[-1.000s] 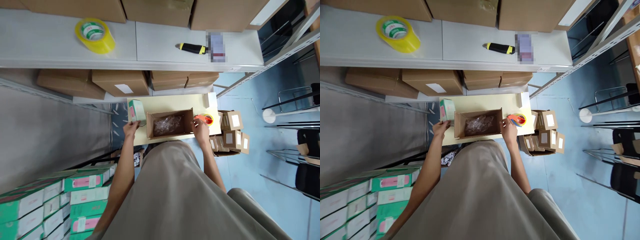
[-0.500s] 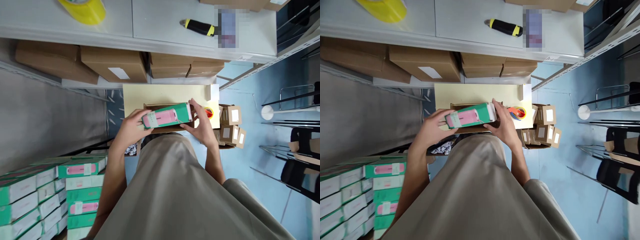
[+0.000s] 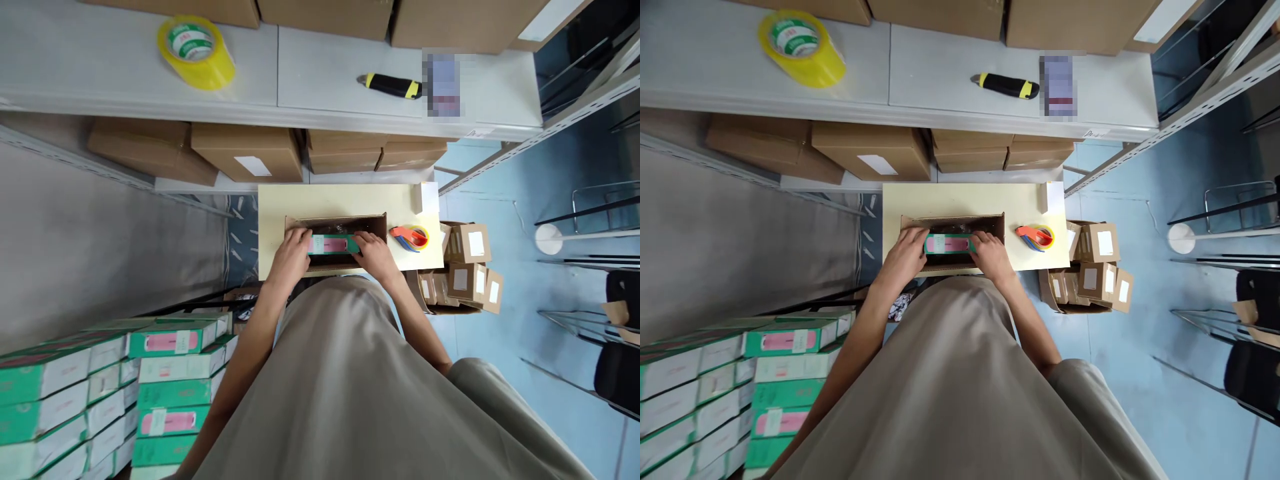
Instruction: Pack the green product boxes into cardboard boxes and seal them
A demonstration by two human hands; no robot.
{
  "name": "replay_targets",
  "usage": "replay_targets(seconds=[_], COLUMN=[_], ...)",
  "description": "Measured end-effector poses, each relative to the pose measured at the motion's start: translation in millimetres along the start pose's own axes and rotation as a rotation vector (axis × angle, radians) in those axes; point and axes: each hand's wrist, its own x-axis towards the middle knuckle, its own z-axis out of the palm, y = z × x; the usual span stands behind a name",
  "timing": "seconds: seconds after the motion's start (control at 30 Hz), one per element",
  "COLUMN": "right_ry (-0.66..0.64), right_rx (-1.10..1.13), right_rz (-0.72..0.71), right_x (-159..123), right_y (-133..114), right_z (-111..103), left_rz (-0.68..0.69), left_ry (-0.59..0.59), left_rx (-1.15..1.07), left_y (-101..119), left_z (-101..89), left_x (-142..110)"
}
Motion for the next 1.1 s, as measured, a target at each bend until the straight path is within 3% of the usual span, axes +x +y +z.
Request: replay_targets(seconds=[0.1,0.17,0.23,0.33,0.43,0.6,0.73,0.9,1.0,1.1], right_ry=[0.219,0.388,0.475,0.448,0.421,0.456,0.546,0.489,0.384,0.274], right_rx=[0.007,0.008,0.022,0.065,0.084,0.076,0.080,0.114,0.160,0.202], right_rz=[0.070,0.211,0.341,0.441,0.500,0.503,0.298,0.069,-0.045,-0.147], right_x=[-18.5,-31.8,-40.4,-41.3,-33.3,-28.3,-36.6,-36.9,-33.4,-33.8], right_y=[11.2,21.9,32.7,44.3,47.7,36.3,3.3,-74.0,-131.7,-191.6], right_z=[-1.6,-0.5,3.2,11.7,17.0,6.7,-14.3,-31.5,-23.7,-2.7], left_rz=[-0.072,-0.196,-0.331,-0.454,-0.482,-0.537,-0.613,-0.798,-0.965,-1.118], left_ry=[0.177,0.284,0.330,0.273,0.222,0.278,0.449,0.757,0.923,1.091], left_rx=[0.079,0.119,0.122,0.056,-0.007,-0.091,-0.263,-0.439,-0.525,-0.576], left_y=[-0.2,-1.3,-3.1,-5.8,-6.0,-2.1,0.2,0.8,3.8,10.6], left_z=[0.2,1.0,3.1,6.9,8.8,7.0,-2.9,-20.2,-24.2,-21.3], left_x=[-15.4,-24.4,-29.8,-31.6,-32.6,-58.5,-119.2,-230.1,-301.2,-372.4])
